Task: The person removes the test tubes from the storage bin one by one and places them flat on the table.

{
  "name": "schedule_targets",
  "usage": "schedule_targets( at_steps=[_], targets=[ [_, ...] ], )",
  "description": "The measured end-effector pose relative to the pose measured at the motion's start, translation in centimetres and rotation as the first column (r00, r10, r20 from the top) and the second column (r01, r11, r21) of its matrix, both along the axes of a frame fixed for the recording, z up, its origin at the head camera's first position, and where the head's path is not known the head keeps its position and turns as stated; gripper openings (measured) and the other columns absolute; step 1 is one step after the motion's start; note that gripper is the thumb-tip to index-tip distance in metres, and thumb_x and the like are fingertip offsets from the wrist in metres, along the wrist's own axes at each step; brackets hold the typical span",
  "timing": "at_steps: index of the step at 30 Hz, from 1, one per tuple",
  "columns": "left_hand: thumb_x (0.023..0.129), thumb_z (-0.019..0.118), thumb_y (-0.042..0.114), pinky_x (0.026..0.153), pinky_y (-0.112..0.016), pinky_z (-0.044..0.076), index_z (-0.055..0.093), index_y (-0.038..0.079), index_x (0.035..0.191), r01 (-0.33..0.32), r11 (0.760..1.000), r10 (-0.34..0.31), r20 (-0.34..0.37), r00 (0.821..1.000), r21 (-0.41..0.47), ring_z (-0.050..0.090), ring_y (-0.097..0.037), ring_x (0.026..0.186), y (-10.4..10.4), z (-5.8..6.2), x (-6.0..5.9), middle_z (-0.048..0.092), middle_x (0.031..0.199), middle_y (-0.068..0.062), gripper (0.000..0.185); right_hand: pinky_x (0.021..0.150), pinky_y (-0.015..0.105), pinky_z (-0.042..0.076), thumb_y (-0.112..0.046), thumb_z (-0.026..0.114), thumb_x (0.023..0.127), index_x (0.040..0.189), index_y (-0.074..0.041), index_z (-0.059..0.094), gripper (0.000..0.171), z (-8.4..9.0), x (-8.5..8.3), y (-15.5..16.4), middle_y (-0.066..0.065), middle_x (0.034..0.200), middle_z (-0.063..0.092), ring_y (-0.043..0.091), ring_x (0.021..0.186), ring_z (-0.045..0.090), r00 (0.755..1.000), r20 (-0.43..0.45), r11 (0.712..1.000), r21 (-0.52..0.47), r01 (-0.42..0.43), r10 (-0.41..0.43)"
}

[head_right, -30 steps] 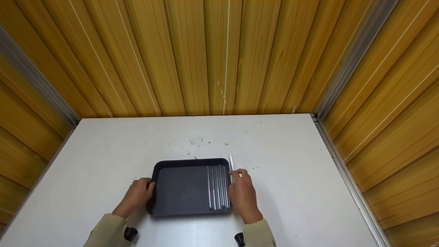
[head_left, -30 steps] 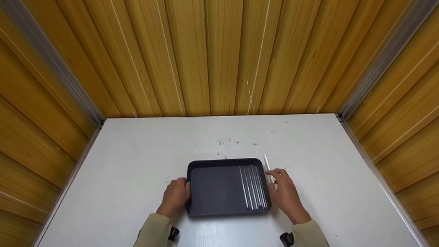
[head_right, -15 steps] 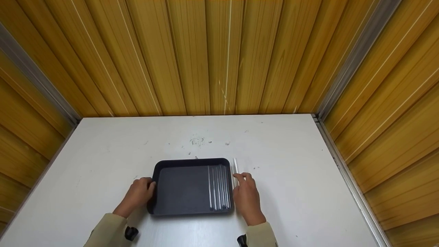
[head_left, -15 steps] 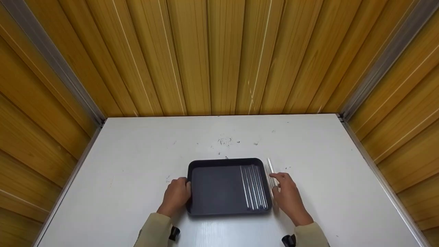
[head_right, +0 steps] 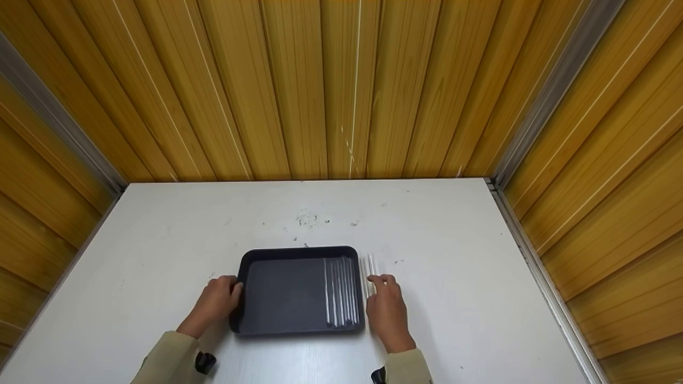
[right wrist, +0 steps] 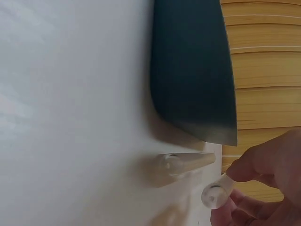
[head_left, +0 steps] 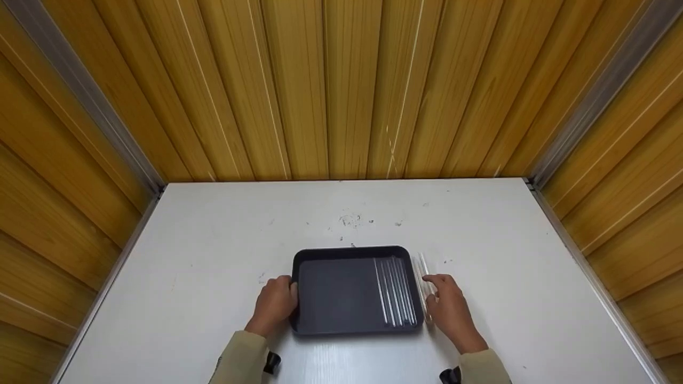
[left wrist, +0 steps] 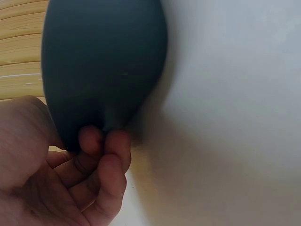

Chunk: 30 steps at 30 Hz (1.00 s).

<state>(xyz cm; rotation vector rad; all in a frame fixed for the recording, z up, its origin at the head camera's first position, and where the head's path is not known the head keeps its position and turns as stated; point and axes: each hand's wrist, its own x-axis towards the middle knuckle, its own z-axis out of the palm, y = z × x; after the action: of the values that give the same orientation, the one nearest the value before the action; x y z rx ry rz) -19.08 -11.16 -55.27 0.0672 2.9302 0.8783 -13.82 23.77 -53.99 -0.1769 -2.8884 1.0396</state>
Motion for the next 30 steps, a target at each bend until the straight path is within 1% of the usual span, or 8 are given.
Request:
schedule_targets(
  at_steps=[7, 12, 16, 21, 26, 30],
  targets=[
    [0.094, 0.055, 0.013, 0.056, -0.036, 0.045, 0.066, 0.000, 0.087, 0.005, 1.000, -0.005, -0.022, 1.000, -0.004, 0.056, -0.016, 0.061, 0.0, -0.1, 0.0, 0.067, 0.074, -0.011, 0.018, 0.082, 0.045, 0.049, 0.005, 0.053, 0.087, 0.125, -0.003, 0.060, 0.039, -0.6, 0.0, 0.2, 0.020, 0.129, 0.053, 0.029, 0.101, 0.059, 1.000, 0.007, 1.000, -0.005, -0.002, 0.002],
    [0.094, 0.055, 0.013, 0.056, -0.036, 0.045, 0.065, 0.001, 0.085, 0.005, 1.000, -0.006, -0.031, 1.000, -0.006, 0.057, -0.017, 0.061, 0.0, -0.1, 0.1, 0.066, 0.074, -0.011, 0.018, 0.080, 0.042, 0.047, 0.006, 0.052, 0.086, 0.124, -0.002, 0.060, 0.039, -0.9, 0.0, 0.2, 0.019, 0.127, 0.054, 0.024, 0.094, 0.057, 1.000, -0.004, 1.000, 0.006, -0.008, 0.009],
    [0.095, 0.054, 0.013, 0.056, -0.036, 0.045, 0.065, 0.001, 0.085, 0.008, 1.000, -0.009, -0.017, 1.000, -0.011, 0.056, -0.016, 0.061, 0.0, 0.1, 0.1, 0.065, 0.073, -0.009, 0.018, 0.081, 0.043, 0.048, 0.007, 0.052, 0.085, 0.123, -0.001, 0.061, 0.040, -1.1, 0.0, 0.2, 0.020, 0.127, 0.055, 0.025, 0.094, 0.057, 1.000, -0.013, 1.000, 0.028, -0.012, 0.013],
    [0.095, 0.054, 0.014, 0.058, -0.036, 0.045, 0.066, 0.001, 0.089, -0.007, 1.000, 0.007, 0.017, 1.000, -0.013, 0.055, -0.016, 0.062, 0.0, 0.1, 0.0, 0.064, 0.074, -0.008, 0.019, 0.085, 0.047, 0.048, 0.007, 0.051, 0.085, 0.123, -0.001, 0.061, 0.039, -1.2, -0.1, 0.1, 0.021, 0.127, 0.055, 0.028, 0.100, 0.059, 1.000, -0.004, 1.000, 0.027, -0.010, 0.010],
    [0.096, 0.054, 0.015, 0.058, -0.035, 0.046, 0.066, 0.001, 0.090, -0.020, 1.000, 0.020, 0.024, 1.000, -0.012, 0.055, -0.016, 0.062, 0.0, 0.1, 0.1, 0.065, 0.074, -0.008, 0.019, 0.084, 0.045, 0.048, 0.007, 0.052, 0.085, 0.122, -0.001, 0.061, 0.039, -1.5, -0.2, 0.1, 0.020, 0.126, 0.055, 0.026, 0.097, 0.057, 1.000, 0.003, 1.000, 0.020, -0.005, 0.005],
    [0.096, 0.054, 0.016, 0.061, -0.036, 0.047, 0.066, 0.000, 0.094, -0.028, 1.000, 0.028, 0.023, 0.999, -0.014, 0.057, -0.016, 0.065, 0.1, 0.2, 0.1, 0.066, 0.078, -0.009, 0.021, 0.082, 0.044, 0.047, 0.008, 0.053, 0.084, 0.121, -0.001, 0.061, 0.039, -1.7, -0.3, 0.2, 0.021, 0.125, 0.056, 0.024, 0.094, 0.055, 1.000, -0.013, 1.000, 0.025, -0.014, 0.014]
  ],
)
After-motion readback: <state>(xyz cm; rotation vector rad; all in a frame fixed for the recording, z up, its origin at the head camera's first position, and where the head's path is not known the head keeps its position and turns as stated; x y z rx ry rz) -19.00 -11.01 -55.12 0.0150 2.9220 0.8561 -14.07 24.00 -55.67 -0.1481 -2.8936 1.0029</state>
